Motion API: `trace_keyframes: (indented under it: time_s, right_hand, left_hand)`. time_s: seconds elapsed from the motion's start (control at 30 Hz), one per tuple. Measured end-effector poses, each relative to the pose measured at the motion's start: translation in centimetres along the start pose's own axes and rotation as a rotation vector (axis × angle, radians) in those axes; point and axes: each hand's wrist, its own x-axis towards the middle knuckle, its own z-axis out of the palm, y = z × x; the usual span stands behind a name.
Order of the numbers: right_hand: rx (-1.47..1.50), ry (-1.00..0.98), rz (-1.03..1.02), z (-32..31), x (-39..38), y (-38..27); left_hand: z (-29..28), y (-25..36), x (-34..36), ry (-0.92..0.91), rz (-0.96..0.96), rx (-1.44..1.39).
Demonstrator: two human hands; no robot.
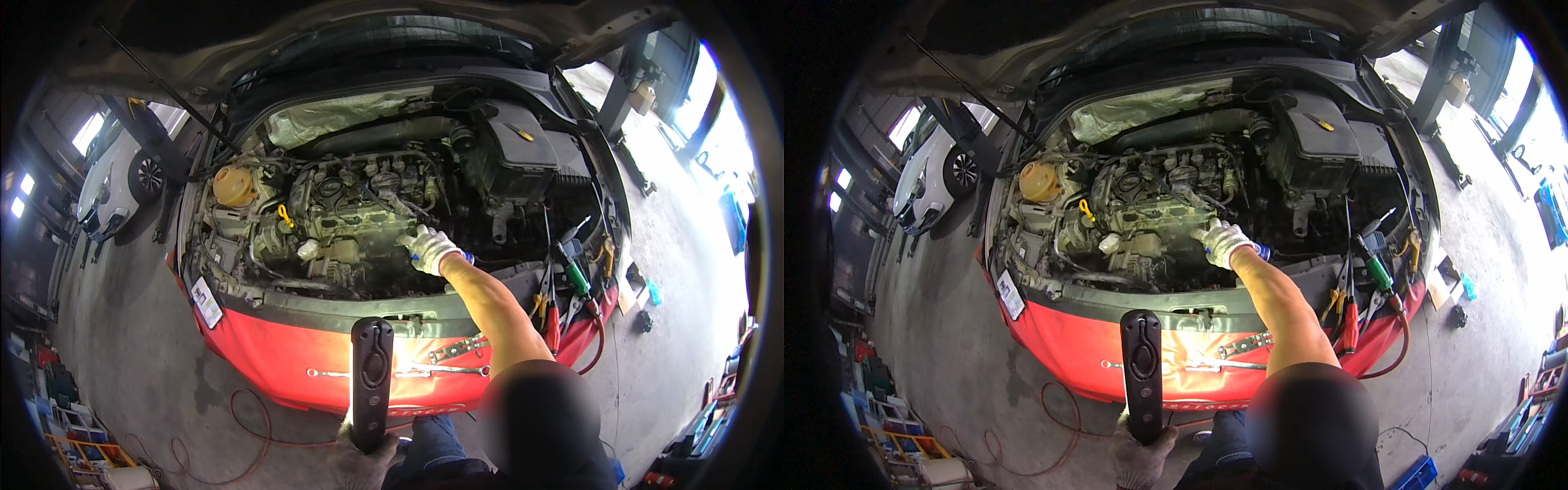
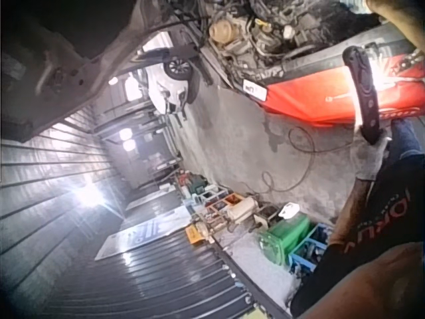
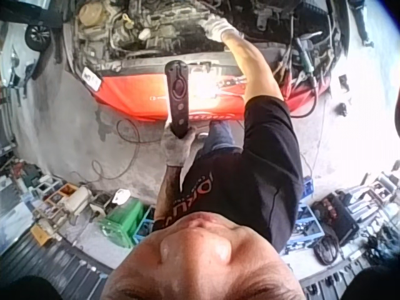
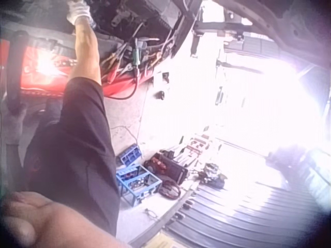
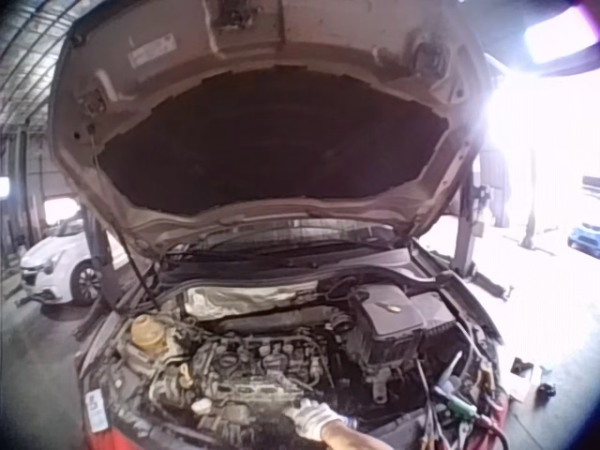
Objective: The person works on a car engine with the hood open, using a handheld work light to illuminate the engine bay. They spray a lubricant or cleaner into the engine, retrieve a red fluid container, and use a pneumatic air gun to blow debris from components. The person then wipes engine parts with a cloth and continues cleaning and inspecting the engine.
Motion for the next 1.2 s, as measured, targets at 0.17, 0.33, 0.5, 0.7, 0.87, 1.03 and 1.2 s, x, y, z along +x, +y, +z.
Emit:
trace_keyframes:
  time_s: [0.17,0.33,0.5,0.7,0.87,1.03,1.2]
  right_hand:
    - [-0.043,0.008,-0.055,0.3,0.7,-0.9]
    - [-0.015,0.031,-0.003,0.5,0.9,-0.6]
    - [-0.029,0.026,0.032,1.1,1.1,-0.1]
    - [-0.029,0.075,0.033,0.8,0.8,-0.2]
    - [-0.038,-0.001,0.038,0.4,0.9,-1.0]
    - [-0.045,-0.024,0.025,0.1,1.5,-1.6]
    - [-0.055,-0.034,-0.052,0.2,4.2,-4.1]
  left_hand:
    - [0.5,-2.1,1.2,0.043,0.138,0.131]
    - [0.0,-0.3,0.9,0.008,0.068,0.109]
    - [-0.6,0.3,0.6,-0.021,-0.021,0.004]
    - [0.1,-3.9,2.2,-0.020,0.128,0.014]
    - [-1.4,-0.7,0.8,-0.008,0.031,-0.010]
    - [-2.6,0.4,1.0,-0.025,-0.015,-0.021]
    - [-2.9,0.7,1.7,-0.018,-0.067,-0.035]
